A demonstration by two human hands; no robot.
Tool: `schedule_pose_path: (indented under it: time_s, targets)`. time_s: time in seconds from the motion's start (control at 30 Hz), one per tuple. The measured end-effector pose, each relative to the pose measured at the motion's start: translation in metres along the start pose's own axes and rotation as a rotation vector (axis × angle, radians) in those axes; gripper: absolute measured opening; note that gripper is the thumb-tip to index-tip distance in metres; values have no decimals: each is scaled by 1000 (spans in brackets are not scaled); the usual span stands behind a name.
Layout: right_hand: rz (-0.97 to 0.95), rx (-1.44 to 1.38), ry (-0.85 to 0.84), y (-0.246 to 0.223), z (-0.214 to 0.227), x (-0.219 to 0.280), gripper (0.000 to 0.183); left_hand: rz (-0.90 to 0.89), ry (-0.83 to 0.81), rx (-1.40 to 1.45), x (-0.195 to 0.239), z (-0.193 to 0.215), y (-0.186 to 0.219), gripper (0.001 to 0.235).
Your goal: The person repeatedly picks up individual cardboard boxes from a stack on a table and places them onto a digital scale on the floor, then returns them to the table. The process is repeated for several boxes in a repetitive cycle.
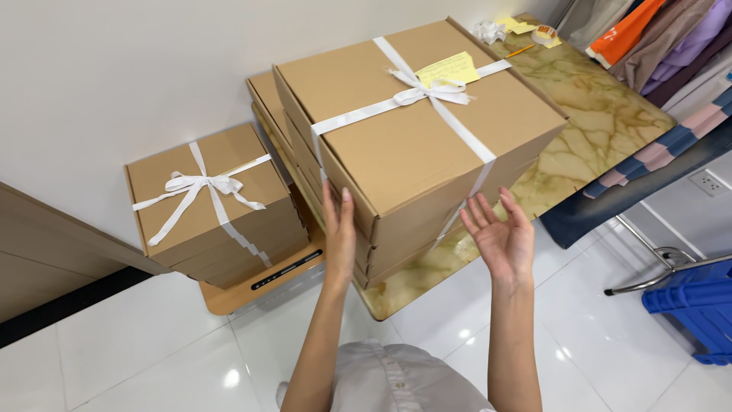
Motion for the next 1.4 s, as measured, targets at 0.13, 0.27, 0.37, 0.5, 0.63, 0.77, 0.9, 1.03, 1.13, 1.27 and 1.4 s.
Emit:
schedule_pose_path:
  time_s: [0.13,0.27,0.37,0.5,0.63,0.77,0.9,1.03,1.13,1.27,1.4]
  targets:
    - [-47,-22,22,-3,-4,0,53,-27,18,37,-1,-6,-6,94]
    - [-89,-45,52,-6,-7,1,55,-23,18,63,5,-11,-6,90]
    - [-117,-76,68,-7,-5,-2,53,-18,29,67,7,-12,-6,90]
    - [-147,-154,93,-6,3,-9,47,-17,44,92,10,-12,-7,88]
    - [-167,-174,97,-7,6,-19,44,-71,105,90,1,-3,-14,81]
    - [-214,-132,64,-11,-3,-19,49,-39,82,52,3,-1,5,83]
    - [-225,-160,12,-11,-12,-22,49,161,-134,232,10,-25,47,113]
    - [-222,-170,-11,-7,-16,-23,45,181,-186,287,0,-31,66,116]
    - [-174,-198,-35,-4,-30,-18,46,220,-271,370,-13,-31,59,120]
    - [-148,-180,-83,2,-54,-10,60,247,-267,330,-41,-9,23,115]
    - [-142,-110,-77,18,-53,-6,46,215,-256,345,-32,11,33,113]
Point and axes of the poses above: each hand's wrist, its own x-axis away from the middle knuckle, its own z-axis out of the back of the hand, y = z × x, the point moved 8 cm from there along -x, towards the middle knuckle, and after that the axes turned 8 degrees about -y, right-handed, at the moved point
